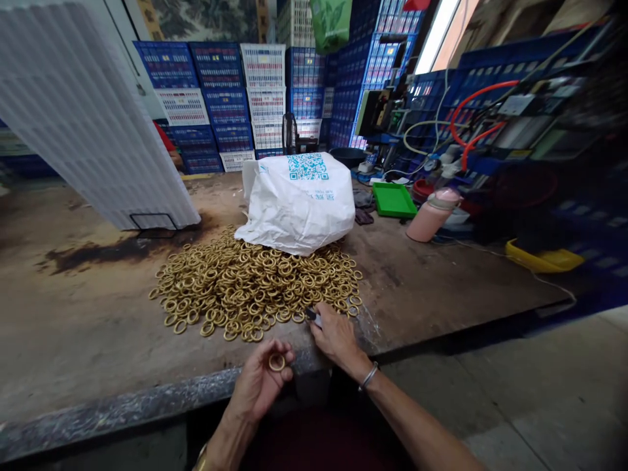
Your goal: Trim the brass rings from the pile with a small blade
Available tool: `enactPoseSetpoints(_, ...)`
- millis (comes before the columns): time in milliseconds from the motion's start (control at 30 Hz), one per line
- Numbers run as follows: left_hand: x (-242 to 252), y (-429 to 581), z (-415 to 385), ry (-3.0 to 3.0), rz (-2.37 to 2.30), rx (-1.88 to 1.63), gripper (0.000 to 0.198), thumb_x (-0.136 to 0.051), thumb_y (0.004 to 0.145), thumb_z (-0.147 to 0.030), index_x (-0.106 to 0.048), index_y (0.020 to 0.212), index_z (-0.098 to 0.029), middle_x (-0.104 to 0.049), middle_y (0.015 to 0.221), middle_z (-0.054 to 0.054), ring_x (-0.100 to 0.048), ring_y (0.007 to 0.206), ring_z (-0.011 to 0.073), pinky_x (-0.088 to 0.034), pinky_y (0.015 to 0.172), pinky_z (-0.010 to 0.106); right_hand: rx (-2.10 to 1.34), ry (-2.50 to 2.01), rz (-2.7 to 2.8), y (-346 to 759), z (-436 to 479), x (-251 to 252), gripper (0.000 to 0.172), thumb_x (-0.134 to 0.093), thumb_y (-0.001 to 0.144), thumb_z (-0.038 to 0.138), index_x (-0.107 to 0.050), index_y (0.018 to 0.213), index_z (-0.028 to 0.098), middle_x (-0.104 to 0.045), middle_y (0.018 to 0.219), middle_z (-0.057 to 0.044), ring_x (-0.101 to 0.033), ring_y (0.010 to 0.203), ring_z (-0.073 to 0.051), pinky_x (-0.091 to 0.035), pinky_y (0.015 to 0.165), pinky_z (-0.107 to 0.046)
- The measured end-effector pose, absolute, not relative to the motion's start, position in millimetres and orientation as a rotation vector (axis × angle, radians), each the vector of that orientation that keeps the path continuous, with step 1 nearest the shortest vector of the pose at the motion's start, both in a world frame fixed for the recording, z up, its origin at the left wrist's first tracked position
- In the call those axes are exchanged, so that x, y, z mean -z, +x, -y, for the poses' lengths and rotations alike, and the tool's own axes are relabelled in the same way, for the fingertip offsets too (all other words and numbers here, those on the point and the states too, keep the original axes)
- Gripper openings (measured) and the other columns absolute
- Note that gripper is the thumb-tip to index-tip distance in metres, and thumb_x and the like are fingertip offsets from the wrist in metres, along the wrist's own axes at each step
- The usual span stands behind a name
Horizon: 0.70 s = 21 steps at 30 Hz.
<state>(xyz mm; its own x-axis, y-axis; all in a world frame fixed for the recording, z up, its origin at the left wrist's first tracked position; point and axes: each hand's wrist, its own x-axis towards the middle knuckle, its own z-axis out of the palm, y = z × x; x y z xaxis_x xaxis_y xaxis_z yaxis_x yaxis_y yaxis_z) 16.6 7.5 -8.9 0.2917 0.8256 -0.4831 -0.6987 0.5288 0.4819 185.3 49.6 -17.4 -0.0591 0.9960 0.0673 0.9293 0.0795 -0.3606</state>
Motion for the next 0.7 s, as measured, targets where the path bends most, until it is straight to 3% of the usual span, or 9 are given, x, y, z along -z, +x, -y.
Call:
enactPoseSetpoints(100,10.2,17.4,-8.8,0.204,-0.848,-1.052,0.025,-0.069,0.064,-0.030,-0.051,0.062,-0.013,-0.056,0.069,0.002,-0.055,0.060,0.0098,-0.038,0.043,0.016,-0.364,-1.728,2.076,183.4,-48.1,21.7,0.013,-0.045,0.075,0.014,-0.050,0.086,0.019,-0.058,0.084,-0.003,-0.054,0.074,-0.014,-0.033,0.062,-0.023)
enactPoseSetpoints(333,9.8,19.9,-7.4,0.712,-1.147,-1.073,0.033,-0.061,0.070,-0.043,-0.052,0.088,-0.017,-0.044,0.053,-0.007,-0.036,0.040,0.0039,-0.024,0.035,0.014,-0.658,-1.295,2.034,163.2,-41.4,19.2,0.009,-0.049,0.076,0.017,-0.052,0.084,0.018,-0.055,0.078,-0.002,-0.049,0.071,-0.013,-0.036,0.065,-0.022)
enactPoseSetpoints(467,10.7,16.8,-7.5,0.859,-1.194,-1.057,0.029,-0.057,0.073,-0.044,-0.052,0.075,-0.016,-0.039,0.050,-0.008,-0.030,0.038,0.0034,-0.022,0.036,0.015,-0.899,-1.238,1.906,152.3,-41.5,14.6,0.005,-0.048,0.076,0.021,-0.052,0.077,0.018,-0.051,0.070,0.001,-0.046,0.064,-0.010,-0.037,0.060,-0.020)
enactPoseSetpoints(700,11.5,18.5,-6.9,1.078,-1.304,-1.185,0.021,-0.056,0.074,-0.037,-0.059,0.071,-0.016,-0.046,0.053,-0.004,-0.035,0.046,0.0071,-0.028,0.044,0.018,-1.319,-1.350,1.566,149.2,-46.2,18.2,0.022,-0.044,0.079,0.036,-0.050,0.070,0.017,-0.043,0.052,0.006,-0.037,0.046,-0.007,-0.031,0.046,-0.018)
